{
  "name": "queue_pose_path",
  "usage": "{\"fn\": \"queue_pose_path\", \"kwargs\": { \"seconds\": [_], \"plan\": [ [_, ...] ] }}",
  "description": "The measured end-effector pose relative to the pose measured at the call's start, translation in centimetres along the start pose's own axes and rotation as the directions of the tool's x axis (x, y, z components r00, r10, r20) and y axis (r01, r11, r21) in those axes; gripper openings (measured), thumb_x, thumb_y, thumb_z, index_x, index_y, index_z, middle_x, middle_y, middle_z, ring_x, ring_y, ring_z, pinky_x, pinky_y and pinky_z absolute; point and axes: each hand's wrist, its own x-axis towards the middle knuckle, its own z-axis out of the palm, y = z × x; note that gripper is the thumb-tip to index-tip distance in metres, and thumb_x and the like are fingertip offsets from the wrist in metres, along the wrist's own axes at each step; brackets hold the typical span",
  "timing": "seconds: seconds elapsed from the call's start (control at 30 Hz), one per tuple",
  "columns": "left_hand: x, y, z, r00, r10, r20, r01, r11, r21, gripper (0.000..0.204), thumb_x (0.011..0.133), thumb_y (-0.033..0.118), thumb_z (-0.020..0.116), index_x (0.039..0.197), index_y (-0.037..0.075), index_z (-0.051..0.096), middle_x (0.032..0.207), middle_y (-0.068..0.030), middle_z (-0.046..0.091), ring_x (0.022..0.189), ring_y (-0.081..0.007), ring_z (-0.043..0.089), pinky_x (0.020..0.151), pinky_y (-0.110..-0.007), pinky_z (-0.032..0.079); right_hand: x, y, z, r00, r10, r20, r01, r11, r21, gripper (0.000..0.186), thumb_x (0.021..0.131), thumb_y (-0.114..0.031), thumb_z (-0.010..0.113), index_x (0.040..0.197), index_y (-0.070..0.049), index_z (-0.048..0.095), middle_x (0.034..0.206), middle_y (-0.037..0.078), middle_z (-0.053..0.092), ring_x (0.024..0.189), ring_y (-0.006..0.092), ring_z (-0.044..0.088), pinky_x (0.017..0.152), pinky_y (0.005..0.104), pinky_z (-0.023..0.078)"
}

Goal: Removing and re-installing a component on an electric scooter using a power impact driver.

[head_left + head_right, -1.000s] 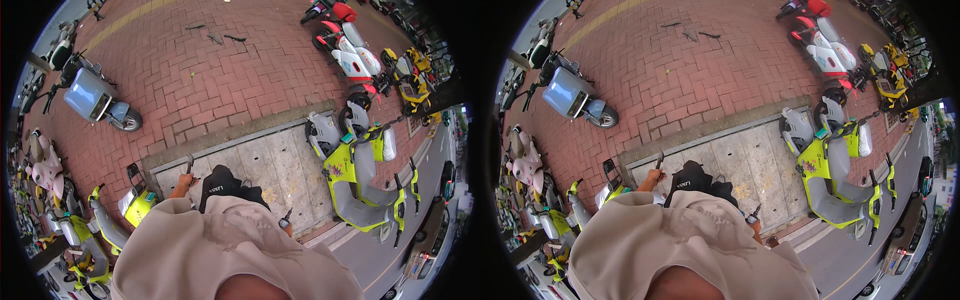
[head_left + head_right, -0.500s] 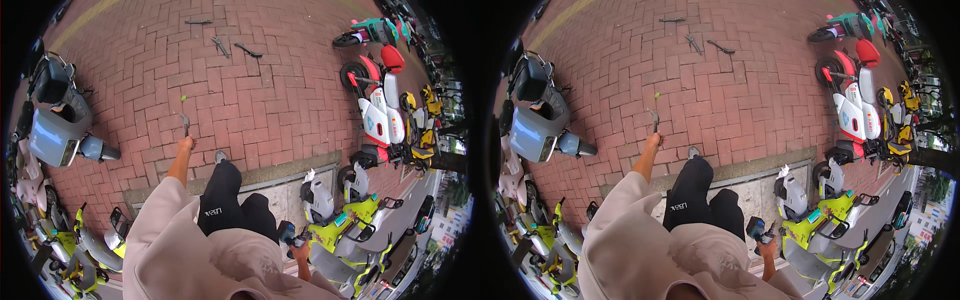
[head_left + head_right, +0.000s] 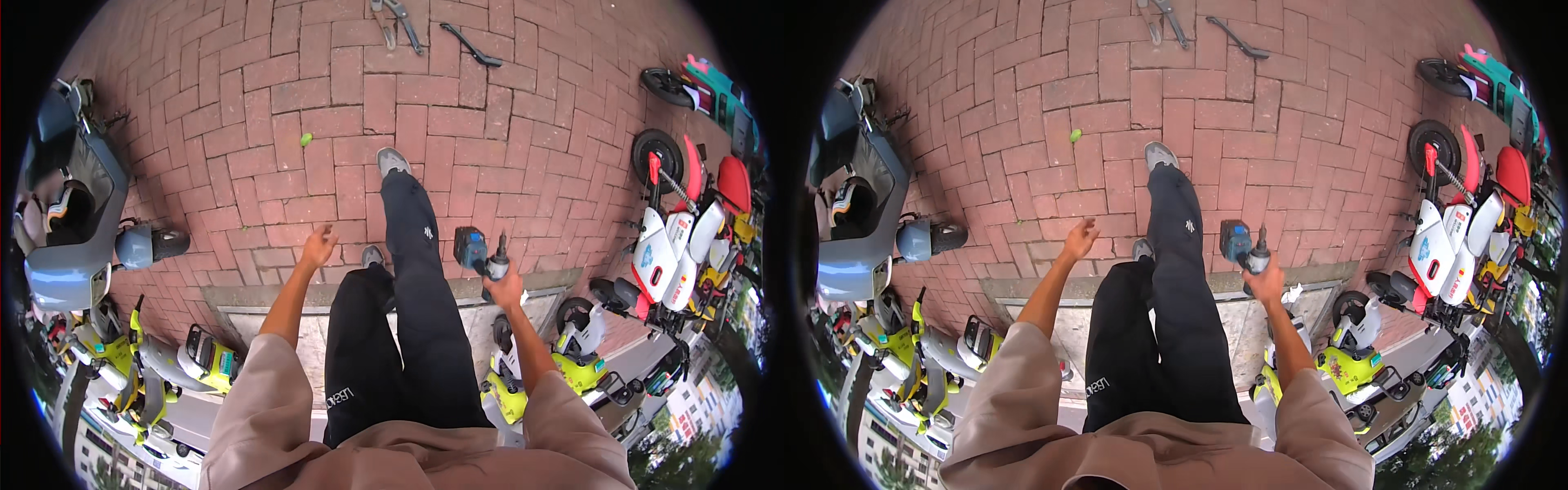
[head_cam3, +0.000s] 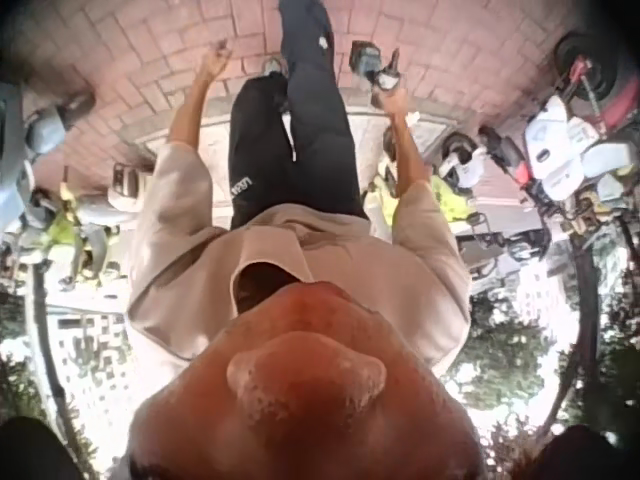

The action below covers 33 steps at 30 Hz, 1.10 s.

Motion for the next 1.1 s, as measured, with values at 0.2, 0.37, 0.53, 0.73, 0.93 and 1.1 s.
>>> {"fn": "queue_pose_path", "kwargs": {
  "seconds": [0.2,0.37,0.53,0.73,0.93,1.1],
  "plan": [
    [-19.8,-10.1,-2.3,0.831,-0.554,0.036,0.542,0.824,0.165,0.045,0.084,0.039,0.067,0.111,0.003,0.065,0.091,-0.0186,0.072,0.090,-0.0345,0.069,0.081,-0.041,0.054,21.0,-14.2,3.6,0.996,-0.062,-0.066,0.063,0.998,0.015,0.062,0.067,-0.025,0.078,0.118,-0.004,0.050,0.095,0.025,0.069,0.090,0.0432,0.067,0.078,0.0485,0.053],
    [-20.6,-6.6,-1.5,0.800,-0.599,0.029,0.595,0.787,-0.161,0.036,0.086,0.030,0.065,0.108,0.001,0.067,0.090,-0.0179,0.071,0.082,-0.0255,0.069,0.077,-0.036,0.053,31.4,-23.9,6.2,0.992,-0.103,-0.067,0.110,0.988,0.113,0.067,0.067,-0.026,0.078,0.121,-0.003,0.047,0.102,0.026,0.067,0.096,0.0451,0.065,0.083,0.0488,0.052],
    [-13.5,1.8,3.1,0.840,-0.539,0.062,0.457,0.641,-0.617,0.029,0.093,0.017,0.060,0.116,0.000,0.061,0.097,-0.0117,0.070,0.088,-0.0181,0.067,0.078,-0.031,0.052,38.1,-27.8,9.7,0.975,-0.194,-0.105,0.198,0.980,0.030,0.070,0.066,-0.029,0.079,0.122,-0.001,0.046,0.102,0.026,0.068,0.097,0.0434,0.066,0.084,0.0471,0.053],
    [-12.2,11.1,6.0,0.881,-0.470,0.057,0.291,0.444,-0.848,0.028,0.096,0.013,0.060,0.120,0.000,0.060,0.101,-0.0096,0.069,0.092,-0.0145,0.066,0.083,-0.027,0.052,37.5,-31.5,12.6,0.991,-0.130,-0.032,0.122,0.975,-0.187,0.077,0.065,-0.039,0.082,0.122,0.000,0.047,0.108,0.026,0.066,0.099,0.0390,0.066,0.086,0.0430,0.052],
    [-16.1,13.3,6.9,0.869,-0.495,0.003,0.186,0.321,-0.928,0.028,0.095,0.013,0.060,0.120,0.000,0.060,0.102,-0.0093,0.070,0.092,-0.0143,0.066,0.084,-0.026,0.051,35.0,-29.1,10.2,0.956,-0.269,0.119,0.289,0.935,-0.206,0.078,0.068,-0.035,0.079,0.128,0.001,0.046,0.112,0.025,0.065,0.108,0.0399,0.063,0.094,0.0434,0.049],
    [-20.6,12.4,4.5,0.860,-0.497,-0.116,0.042,0.296,-0.954,0.028,0.097,0.014,0.059,0.121,-0.001,0.059,0.108,-0.0121,0.068,0.096,-0.0163,0.065,0.088,-0.028,0.050,25.9,-29.6,7.0,0.926,-0.352,0.138,0.378,0.863,-0.335,0.080,0.074,-0.033,0.072,0.138,0.005,0.043,0.112,0.023,0.067,0.104,0.0335,0.066,0.093,0.0397,0.049]
  ]
}}
